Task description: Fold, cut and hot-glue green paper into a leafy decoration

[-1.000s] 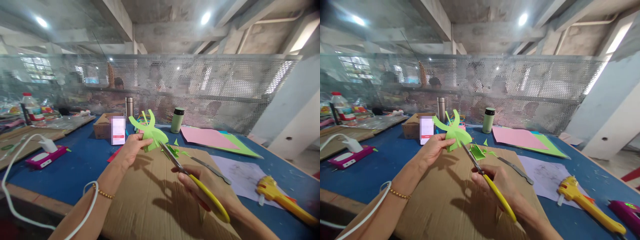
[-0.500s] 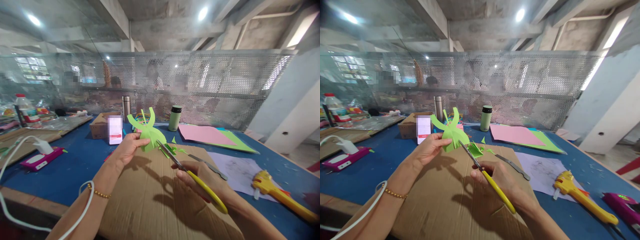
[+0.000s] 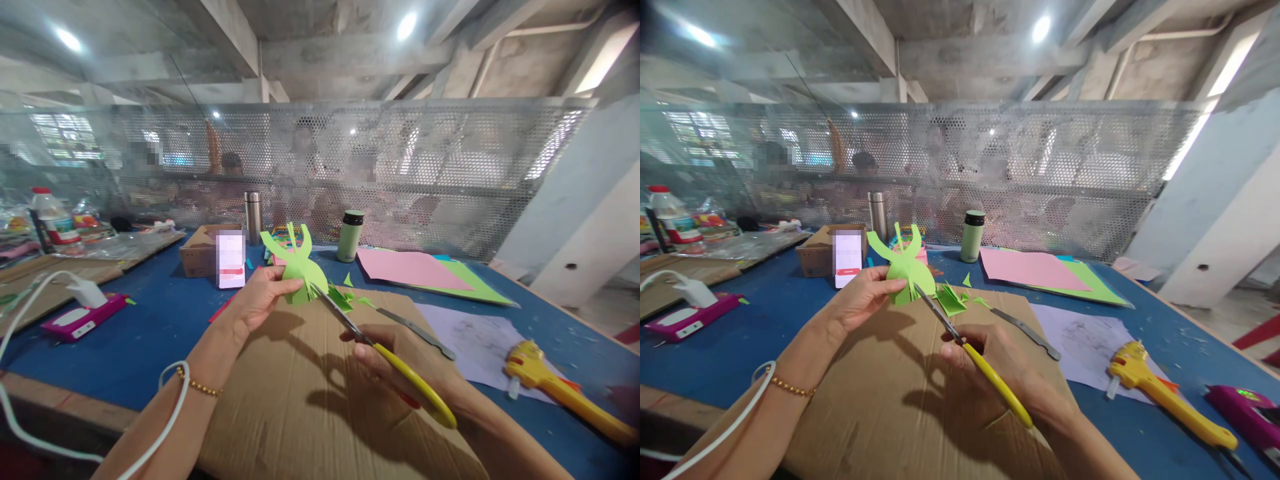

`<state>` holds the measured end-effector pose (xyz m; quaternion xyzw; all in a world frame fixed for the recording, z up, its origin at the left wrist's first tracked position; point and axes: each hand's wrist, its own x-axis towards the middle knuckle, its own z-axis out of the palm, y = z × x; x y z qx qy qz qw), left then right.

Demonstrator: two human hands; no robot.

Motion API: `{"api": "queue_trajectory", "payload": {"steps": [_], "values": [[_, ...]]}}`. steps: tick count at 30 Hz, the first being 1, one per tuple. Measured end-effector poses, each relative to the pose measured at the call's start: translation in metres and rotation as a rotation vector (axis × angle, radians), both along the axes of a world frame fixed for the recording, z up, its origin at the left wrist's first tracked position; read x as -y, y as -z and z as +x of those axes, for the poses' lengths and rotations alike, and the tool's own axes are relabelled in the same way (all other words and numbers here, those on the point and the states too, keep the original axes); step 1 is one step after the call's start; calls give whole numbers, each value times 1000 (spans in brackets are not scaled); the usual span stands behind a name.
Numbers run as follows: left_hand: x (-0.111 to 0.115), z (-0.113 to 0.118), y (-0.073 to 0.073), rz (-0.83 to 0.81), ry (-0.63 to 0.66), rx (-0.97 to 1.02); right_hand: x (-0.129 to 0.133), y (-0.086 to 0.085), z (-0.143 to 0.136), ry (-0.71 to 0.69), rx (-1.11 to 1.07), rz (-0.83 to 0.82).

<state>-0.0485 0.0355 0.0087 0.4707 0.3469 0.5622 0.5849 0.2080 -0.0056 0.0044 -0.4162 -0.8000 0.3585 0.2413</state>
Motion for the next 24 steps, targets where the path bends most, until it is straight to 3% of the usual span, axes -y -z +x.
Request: {"api": "queue_trajectory", "payload": {"steps": [4, 11, 24], "values": [[1, 1, 0, 13, 15, -21, 1, 0, 0, 7, 16, -74], [0, 0, 1, 1, 16, -2, 3, 1, -1, 7, 29, 15], [-1, -1, 1, 57, 23, -41, 3, 3, 3, 13, -21, -206]]}}
